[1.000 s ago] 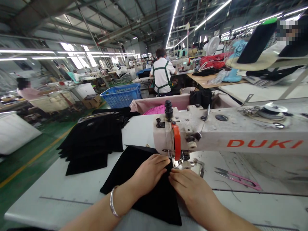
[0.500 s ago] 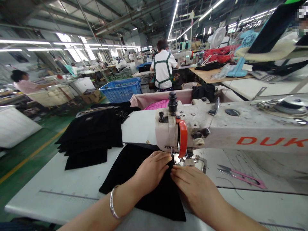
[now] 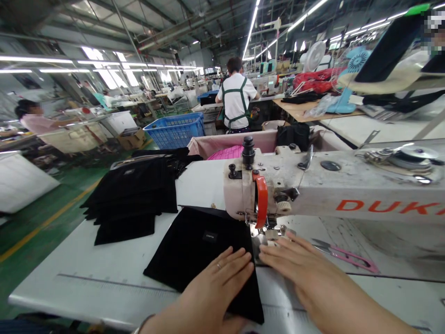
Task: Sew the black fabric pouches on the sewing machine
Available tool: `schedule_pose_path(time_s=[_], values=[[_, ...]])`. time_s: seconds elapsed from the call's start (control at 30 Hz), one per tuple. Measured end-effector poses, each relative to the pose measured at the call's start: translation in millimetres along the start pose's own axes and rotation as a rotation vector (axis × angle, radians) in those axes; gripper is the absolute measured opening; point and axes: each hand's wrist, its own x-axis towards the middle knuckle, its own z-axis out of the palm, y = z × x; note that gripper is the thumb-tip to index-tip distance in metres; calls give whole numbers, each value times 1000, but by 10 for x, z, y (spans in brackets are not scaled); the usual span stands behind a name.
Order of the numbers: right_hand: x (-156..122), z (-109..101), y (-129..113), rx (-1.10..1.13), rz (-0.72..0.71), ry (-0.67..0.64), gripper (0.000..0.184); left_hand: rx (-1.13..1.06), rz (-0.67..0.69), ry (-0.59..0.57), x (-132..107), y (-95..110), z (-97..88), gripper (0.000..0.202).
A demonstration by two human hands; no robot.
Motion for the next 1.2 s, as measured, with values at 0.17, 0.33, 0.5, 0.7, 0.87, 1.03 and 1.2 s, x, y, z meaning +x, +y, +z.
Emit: schedule_pose_path(time_s=[0.17,0.33,0.5,0.7,0.87,1.03,1.2], values=[[196,35,178,-87,194,83,27,-190,-81,215,-95,61,173,66],[331,91,8,-97,210,126,8,-411,-291,380,-94,19,224,42],[-104,135,-399,267,131,133,16,-504,-365,445,-116,20,227,34],[-223,399,-631,282,145,317,14,-480,-349,450,-105,30,229,34],[-132,323,-608,59,-12,441,27,-443,-340,453,-109,26,226,33],[-78,371,-608,88,-145,469,35,-203,-170,444,-143,47,135,43],[-73,496,-638,114,-125,496,29,172,155,190,-88,122,117,43]])
